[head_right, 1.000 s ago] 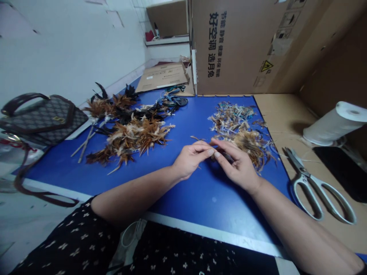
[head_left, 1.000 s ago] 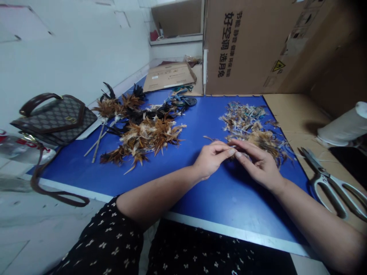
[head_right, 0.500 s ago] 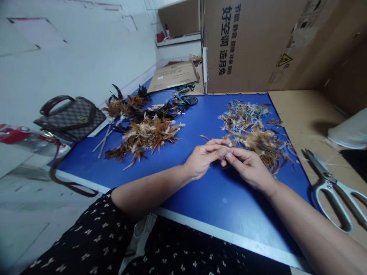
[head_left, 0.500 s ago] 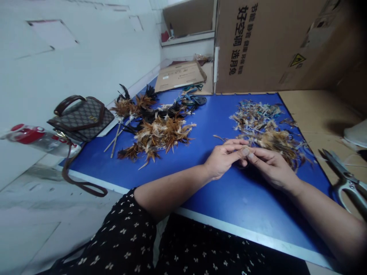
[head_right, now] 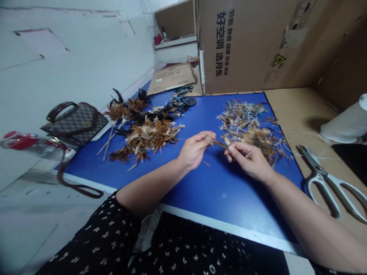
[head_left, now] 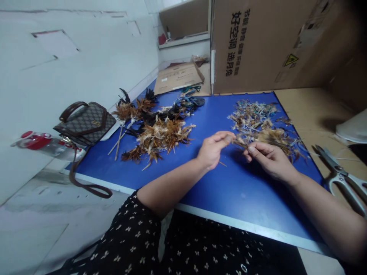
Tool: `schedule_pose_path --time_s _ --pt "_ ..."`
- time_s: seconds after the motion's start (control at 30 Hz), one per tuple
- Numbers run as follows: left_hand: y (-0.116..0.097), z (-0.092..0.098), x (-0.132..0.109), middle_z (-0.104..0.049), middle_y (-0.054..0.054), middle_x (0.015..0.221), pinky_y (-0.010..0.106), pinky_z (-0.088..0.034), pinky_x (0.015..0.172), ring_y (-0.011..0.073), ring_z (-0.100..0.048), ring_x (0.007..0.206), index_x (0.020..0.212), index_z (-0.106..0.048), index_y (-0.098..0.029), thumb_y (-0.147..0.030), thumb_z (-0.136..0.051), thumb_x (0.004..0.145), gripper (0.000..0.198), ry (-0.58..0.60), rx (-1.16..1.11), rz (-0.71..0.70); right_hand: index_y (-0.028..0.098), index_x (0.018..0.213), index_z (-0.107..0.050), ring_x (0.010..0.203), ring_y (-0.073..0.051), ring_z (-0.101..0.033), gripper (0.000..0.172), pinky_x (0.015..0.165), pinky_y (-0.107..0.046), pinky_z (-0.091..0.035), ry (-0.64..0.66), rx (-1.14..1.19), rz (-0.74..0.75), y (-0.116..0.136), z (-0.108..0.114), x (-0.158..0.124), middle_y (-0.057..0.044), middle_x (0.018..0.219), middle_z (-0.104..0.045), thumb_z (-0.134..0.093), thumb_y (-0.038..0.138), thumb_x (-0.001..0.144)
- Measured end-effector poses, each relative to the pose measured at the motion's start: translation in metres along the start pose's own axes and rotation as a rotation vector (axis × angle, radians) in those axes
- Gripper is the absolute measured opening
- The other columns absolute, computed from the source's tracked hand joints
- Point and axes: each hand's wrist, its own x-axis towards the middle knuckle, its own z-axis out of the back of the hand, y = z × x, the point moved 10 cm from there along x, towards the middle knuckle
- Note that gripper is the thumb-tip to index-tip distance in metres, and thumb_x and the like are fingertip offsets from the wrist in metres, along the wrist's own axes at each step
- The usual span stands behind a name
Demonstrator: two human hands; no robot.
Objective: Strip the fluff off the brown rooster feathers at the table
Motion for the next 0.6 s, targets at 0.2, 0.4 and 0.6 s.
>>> schedule_pose_path --time_s 0.2,0.4,0.6 --pt "-0.019 0.037 0.016 -0.077 0.005 0.104 0.030 -0.046 0.093 0.0161 -0.065 0.100 0.091 -0.084 -0.019 -0.026 -0.089 0.093 0.009 -0.204 -0.166 0.070 0.022 0.095 -0.076 0.073 -0.014 -0.062 0.052 0.074 -0.029 -0.053 -0.251 -0.013 0.025 -0.016 0.049 0.001 -0.001 0.077 -0.069 -0.072 0.073 0.104" --pt "-0.013 0.042 0.017 -0.077 0.005 0.102 0.031 -0.046 0.094 0.0164 -0.068 0.100 0.090 -0.080 -0.017 -0.021 -0.083 0.098 0.009 -0.250 -0.196 0.108 0.027 0.108 -0.081 0.123 -0.031 -0.074 0.035 0.116 -0.051 -0.057 -0.417 -0.185 0.152 -0.006 0.071 -0.002 -0.011 0.127 -0.080 -0.090 0.057 0.092" --pt "-0.007 0.041 0.016 -0.080 0.007 0.105 0.034 -0.048 0.102 0.0187 -0.071 0.103 0.092 -0.078 -0.017 -0.027 -0.086 0.097 0.014 -0.241 -0.171 0.125 0.030 0.078 -0.074 0.096 -0.030 -0.080 0.029 0.106 -0.056 -0.061 -0.356 -0.553 0.401 0.014 0.055 -0.003 -0.008 0.099 -0.083 -0.075 0.044 0.104"
